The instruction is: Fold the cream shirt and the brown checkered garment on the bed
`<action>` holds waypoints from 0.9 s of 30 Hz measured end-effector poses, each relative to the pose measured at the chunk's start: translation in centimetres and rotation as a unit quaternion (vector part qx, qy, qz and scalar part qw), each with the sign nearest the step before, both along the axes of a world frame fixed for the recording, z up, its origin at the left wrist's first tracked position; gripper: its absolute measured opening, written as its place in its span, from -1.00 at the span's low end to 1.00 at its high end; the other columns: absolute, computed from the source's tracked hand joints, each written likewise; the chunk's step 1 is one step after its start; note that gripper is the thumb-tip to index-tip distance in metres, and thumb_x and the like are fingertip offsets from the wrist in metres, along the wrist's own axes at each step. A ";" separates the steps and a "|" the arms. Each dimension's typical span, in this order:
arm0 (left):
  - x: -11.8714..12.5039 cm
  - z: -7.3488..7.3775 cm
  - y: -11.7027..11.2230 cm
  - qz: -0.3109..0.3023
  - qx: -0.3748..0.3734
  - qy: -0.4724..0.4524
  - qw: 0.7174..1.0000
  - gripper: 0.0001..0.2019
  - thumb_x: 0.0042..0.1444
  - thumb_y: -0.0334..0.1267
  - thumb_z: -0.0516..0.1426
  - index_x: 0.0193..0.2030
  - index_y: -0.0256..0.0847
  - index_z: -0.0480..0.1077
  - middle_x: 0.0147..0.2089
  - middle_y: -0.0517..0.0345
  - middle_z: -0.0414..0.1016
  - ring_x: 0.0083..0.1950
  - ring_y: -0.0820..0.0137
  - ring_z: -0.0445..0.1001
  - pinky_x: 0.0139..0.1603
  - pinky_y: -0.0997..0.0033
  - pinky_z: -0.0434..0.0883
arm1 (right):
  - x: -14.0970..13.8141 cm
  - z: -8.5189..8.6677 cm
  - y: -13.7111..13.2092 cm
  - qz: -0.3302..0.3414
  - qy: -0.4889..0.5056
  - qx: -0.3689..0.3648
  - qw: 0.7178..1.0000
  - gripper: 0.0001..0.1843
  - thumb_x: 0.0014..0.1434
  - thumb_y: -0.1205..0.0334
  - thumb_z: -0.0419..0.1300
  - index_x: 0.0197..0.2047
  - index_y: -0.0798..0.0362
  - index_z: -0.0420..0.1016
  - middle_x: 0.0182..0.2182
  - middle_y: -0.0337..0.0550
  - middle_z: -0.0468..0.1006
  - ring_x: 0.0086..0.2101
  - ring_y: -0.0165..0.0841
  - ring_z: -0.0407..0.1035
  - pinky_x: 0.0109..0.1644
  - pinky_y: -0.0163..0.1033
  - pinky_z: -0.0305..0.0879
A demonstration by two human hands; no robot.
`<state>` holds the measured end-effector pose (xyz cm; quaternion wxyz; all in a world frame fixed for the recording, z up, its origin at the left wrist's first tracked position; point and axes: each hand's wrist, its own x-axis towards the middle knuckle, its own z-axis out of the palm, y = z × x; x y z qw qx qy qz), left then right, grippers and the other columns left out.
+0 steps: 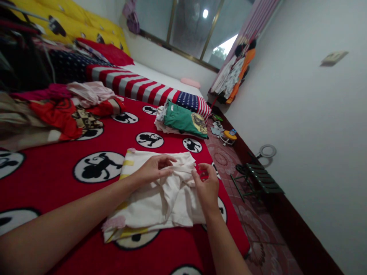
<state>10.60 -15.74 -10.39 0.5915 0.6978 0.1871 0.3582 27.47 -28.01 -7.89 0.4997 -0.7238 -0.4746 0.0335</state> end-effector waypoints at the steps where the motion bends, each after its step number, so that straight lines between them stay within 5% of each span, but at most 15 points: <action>1: 0.0 0.2 -0.1 -0.005 -0.005 -0.011 1.000 -0.65 -0.07 -0.35 0.21 -0.08 -0.33 0.46 -0.26 0.06 0.51 -0.28 0.41 0.47 -0.31 0.50 0.37 | -0.4 0.1 -0.3 0.029 -0.050 -0.012 0.998 -0.74 0.06 0.11 0.25 -0.16 0.00 0.46 -0.25 -0.13 0.49 -0.35 -0.35 0.35 -0.25 -0.24 0.32; 6: 0.2 0.9 -0.6 -0.030 -0.014 -0.033 0.999 -0.68 -0.07 -0.35 0.23 -0.11 -0.31 0.47 -0.22 0.05 0.53 -0.23 0.39 0.48 -0.23 0.46 0.39 | -0.6 -0.4 -0.2 0.098 -0.093 -0.084 0.987 -0.69 0.14 0.19 0.15 -0.04 -0.02 0.50 -0.30 -0.16 0.51 -0.42 -0.37 0.34 -0.29 -0.26 0.27; 12: 0.1 0.7 -0.5 -0.035 -0.018 -0.052 0.998 -0.68 -0.09 -0.37 0.25 -0.13 -0.31 0.48 -0.15 0.00 0.55 -0.16 0.35 0.49 -0.13 0.39 0.41 | 1.7 -0.1 1.4 0.100 -0.110 -0.163 0.975 -0.86 0.04 0.21 0.19 -0.32 -0.01 0.57 -0.45 -0.22 0.56 -0.47 -0.34 0.38 -0.38 -0.29 0.22; 17: 0.2 0.2 -0.2 -0.016 -0.045 -0.060 0.997 -0.68 -0.09 -0.37 0.26 -0.12 -0.32 0.47 -0.13 0.00 0.55 -0.12 0.34 0.50 -0.06 0.37 0.39 | 1.5 0.2 2.5 0.020 -0.092 -0.044 0.995 -0.84 0.11 0.14 0.16 -0.33 0.02 0.52 -0.50 -0.21 0.56 -0.52 -0.36 0.39 -0.38 -0.28 0.25; 22: 0.0 0.6 -0.3 -0.010 -0.075 -0.065 0.995 -0.66 -0.11 -0.34 0.28 -0.12 -0.30 0.47 -0.15 0.02 0.54 -0.13 0.34 0.49 -0.10 0.38 0.40 | 0.3 -0.6 2.8 0.039 0.015 -0.058 0.997 -0.75 0.11 0.01 0.19 -0.28 0.02 0.42 -0.51 -0.20 0.55 -0.57 -0.36 0.41 -0.47 -0.30 0.28; 27: 0.3 1.7 -1.8 -0.082 -0.093 -0.104 0.987 -0.64 -0.08 -0.29 0.30 -0.10 -0.30 0.43 -0.08 -0.02 0.50 -0.11 0.34 0.49 -0.08 0.38 0.40 | -1.1 1.1 2.1 0.065 0.091 -0.103 0.988 -0.53 0.10 -0.25 0.12 -0.20 0.00 0.38 -0.55 -0.27 0.51 -0.69 -0.43 0.32 -0.63 -0.34 0.19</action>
